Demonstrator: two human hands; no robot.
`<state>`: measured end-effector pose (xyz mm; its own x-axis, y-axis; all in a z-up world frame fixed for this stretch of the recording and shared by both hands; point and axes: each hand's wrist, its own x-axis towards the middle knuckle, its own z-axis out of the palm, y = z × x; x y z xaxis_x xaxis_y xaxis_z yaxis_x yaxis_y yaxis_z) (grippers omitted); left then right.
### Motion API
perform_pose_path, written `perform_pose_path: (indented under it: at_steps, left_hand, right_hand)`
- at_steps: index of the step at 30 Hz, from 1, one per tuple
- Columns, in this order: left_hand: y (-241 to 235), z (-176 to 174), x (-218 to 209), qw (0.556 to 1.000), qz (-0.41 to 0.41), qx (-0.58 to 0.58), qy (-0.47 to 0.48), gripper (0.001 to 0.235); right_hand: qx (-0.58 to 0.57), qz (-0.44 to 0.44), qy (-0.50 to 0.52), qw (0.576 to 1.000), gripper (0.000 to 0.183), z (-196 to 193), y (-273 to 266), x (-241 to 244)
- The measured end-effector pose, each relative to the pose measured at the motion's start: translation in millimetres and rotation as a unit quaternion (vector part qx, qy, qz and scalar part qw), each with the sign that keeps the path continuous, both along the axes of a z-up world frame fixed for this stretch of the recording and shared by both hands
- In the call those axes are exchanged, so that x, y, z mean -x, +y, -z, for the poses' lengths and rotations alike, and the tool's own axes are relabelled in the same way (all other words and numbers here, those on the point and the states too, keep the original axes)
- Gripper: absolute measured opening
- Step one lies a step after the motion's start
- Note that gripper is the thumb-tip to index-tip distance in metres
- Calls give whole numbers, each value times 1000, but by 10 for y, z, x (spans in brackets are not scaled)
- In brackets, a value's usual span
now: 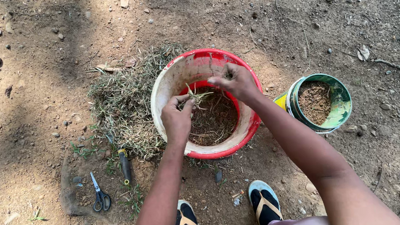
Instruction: The person cuts dried grass with scissors into a bucket, adds soil from another container, and mixes the components together by hand.
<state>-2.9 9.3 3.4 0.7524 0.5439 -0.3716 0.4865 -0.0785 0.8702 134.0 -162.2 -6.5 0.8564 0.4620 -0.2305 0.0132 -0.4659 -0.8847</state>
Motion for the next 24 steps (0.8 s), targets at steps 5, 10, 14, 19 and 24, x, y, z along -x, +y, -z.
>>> perform_pose_path:
  at_steps: [5, 10, 14, 19, 24]
  left_hand:
    - [-63, -26, 22, 994, 31, -86, -55, 28]
    - [-105, -45, 22, 998, 40, -35, -40, 24]
    - [-91, -36, 26, 999, 50, -1, 1, 19]
    - [-57, -2, 10, 997, 60, -41, 29, 18]
    - [-31, 60, 15, 997, 47, -61, 31, 17]
  right_hand:
    - [-120, -192, -154, 962, 33, -13, 48, 152]
    - [-72, -130, 27, 989, 20, 77, 102, 238]
    - [-66, -78, 51, 993, 18, 191, 88, 156]
    - [-196, -92, 168, 962, 21, 184, 52, 124]
    - [18, -191, -120, 974, 20, 22, 94, 253]
